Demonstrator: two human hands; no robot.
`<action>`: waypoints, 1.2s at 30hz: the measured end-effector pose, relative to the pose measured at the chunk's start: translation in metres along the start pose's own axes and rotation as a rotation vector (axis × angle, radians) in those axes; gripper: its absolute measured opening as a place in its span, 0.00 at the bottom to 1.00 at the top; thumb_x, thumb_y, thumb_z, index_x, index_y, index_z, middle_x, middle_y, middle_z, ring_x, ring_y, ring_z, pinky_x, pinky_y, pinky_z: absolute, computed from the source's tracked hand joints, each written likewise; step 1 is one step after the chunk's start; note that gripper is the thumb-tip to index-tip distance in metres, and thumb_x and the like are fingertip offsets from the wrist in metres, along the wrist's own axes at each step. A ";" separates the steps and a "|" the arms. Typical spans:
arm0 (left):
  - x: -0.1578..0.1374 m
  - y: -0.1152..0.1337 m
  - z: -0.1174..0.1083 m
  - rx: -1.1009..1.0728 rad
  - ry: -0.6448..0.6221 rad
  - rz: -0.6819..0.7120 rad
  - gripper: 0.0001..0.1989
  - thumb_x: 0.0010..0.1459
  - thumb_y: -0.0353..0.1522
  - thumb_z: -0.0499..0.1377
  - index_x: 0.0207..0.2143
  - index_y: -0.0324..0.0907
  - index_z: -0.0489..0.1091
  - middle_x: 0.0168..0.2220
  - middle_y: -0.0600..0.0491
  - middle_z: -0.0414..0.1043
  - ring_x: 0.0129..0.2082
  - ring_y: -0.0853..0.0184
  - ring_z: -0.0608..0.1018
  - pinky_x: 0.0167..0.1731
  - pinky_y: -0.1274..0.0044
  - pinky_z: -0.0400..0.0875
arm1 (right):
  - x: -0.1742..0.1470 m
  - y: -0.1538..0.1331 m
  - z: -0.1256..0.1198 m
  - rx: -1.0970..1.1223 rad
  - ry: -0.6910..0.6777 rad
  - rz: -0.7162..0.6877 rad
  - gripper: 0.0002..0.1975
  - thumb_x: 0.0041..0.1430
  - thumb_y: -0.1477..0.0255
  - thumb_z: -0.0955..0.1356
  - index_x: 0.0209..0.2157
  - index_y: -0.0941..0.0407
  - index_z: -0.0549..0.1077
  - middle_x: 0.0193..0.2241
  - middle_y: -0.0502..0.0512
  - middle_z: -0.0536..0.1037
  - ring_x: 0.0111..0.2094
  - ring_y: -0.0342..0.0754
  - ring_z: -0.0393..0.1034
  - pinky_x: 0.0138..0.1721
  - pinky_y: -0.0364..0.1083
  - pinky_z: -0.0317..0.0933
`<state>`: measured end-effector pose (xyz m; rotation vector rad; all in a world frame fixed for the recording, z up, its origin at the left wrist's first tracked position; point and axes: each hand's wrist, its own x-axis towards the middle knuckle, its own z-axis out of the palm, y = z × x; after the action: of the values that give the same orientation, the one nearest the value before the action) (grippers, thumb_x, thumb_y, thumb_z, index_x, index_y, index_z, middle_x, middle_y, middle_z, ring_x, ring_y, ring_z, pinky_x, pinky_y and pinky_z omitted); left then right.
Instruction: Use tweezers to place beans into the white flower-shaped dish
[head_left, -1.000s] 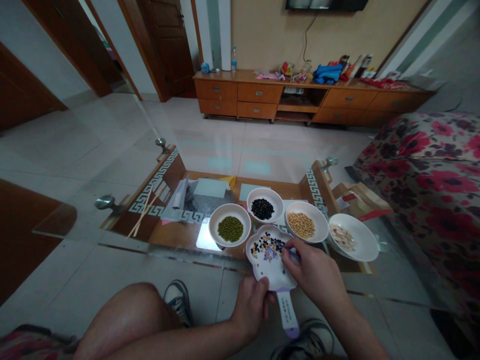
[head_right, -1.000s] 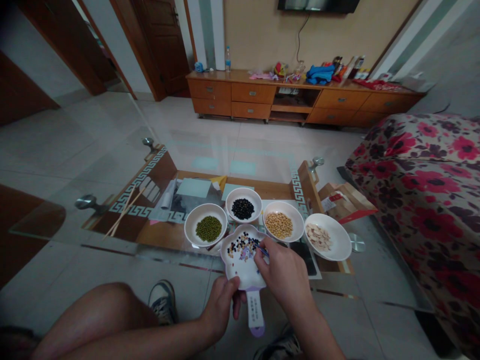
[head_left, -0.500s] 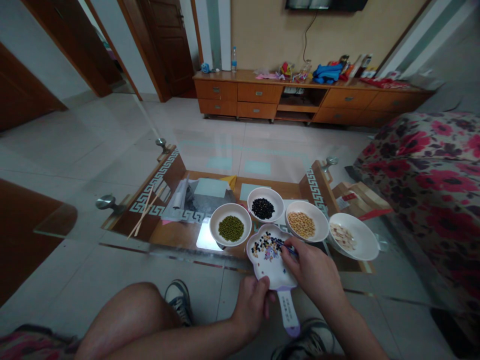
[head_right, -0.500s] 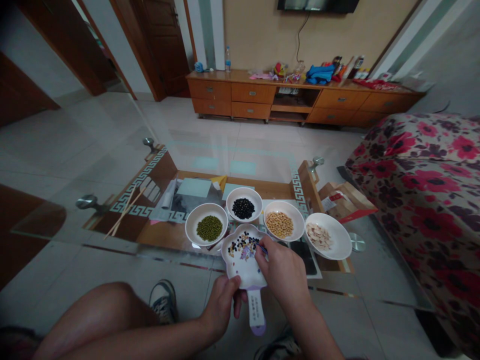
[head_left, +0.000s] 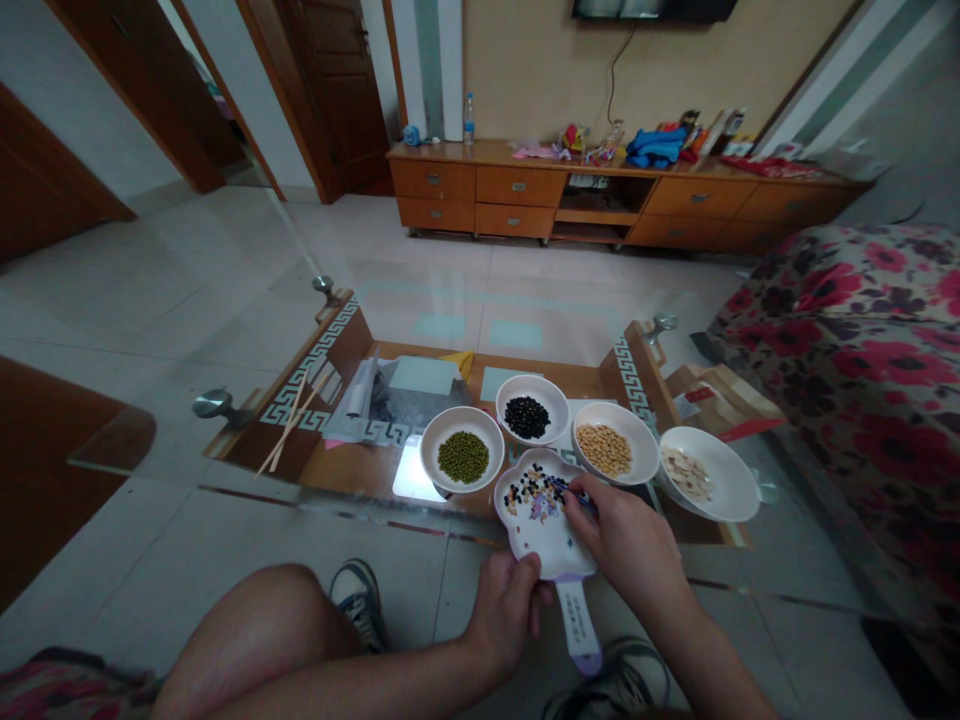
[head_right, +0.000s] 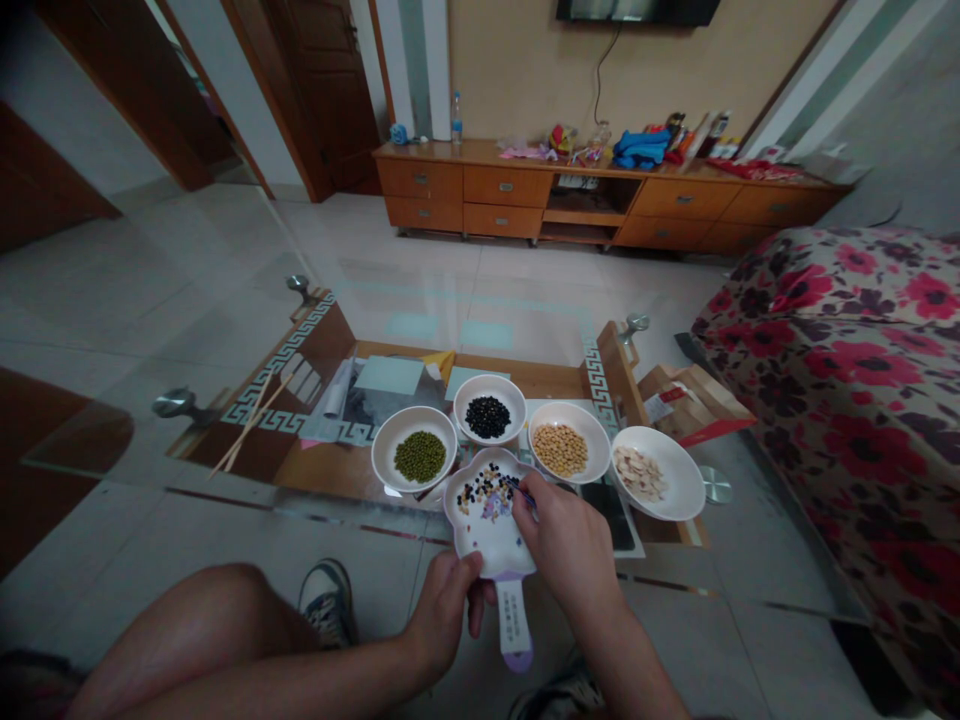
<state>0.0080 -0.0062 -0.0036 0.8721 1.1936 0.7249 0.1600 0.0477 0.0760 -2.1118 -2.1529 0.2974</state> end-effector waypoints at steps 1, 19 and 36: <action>0.000 0.000 0.000 0.000 0.000 0.001 0.32 0.54 0.57 0.46 0.17 0.40 0.66 0.13 0.55 0.59 0.11 0.73 0.60 0.15 0.79 0.52 | 0.000 0.000 0.000 0.000 0.001 0.002 0.10 0.64 0.65 0.61 0.36 0.51 0.73 0.28 0.50 0.80 0.29 0.48 0.75 0.26 0.43 0.51; 0.000 0.003 0.001 -0.012 -0.006 -0.006 0.33 0.54 0.58 0.46 0.16 0.40 0.66 0.12 0.54 0.60 0.11 0.73 0.61 0.15 0.79 0.51 | 0.001 0.002 0.005 0.001 0.029 -0.012 0.10 0.63 0.64 0.62 0.36 0.50 0.73 0.28 0.49 0.81 0.29 0.48 0.75 0.25 0.43 0.52; 0.001 0.002 0.002 -0.005 0.007 -0.029 0.32 0.52 0.59 0.46 0.16 0.41 0.65 0.12 0.55 0.59 0.11 0.73 0.61 0.15 0.79 0.52 | 0.001 0.001 0.003 0.008 0.006 0.008 0.09 0.63 0.65 0.63 0.36 0.49 0.73 0.29 0.48 0.81 0.30 0.48 0.76 0.26 0.43 0.52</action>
<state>0.0095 -0.0049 -0.0019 0.8469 1.2074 0.7076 0.1601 0.0484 0.0728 -2.1146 -2.1371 0.2988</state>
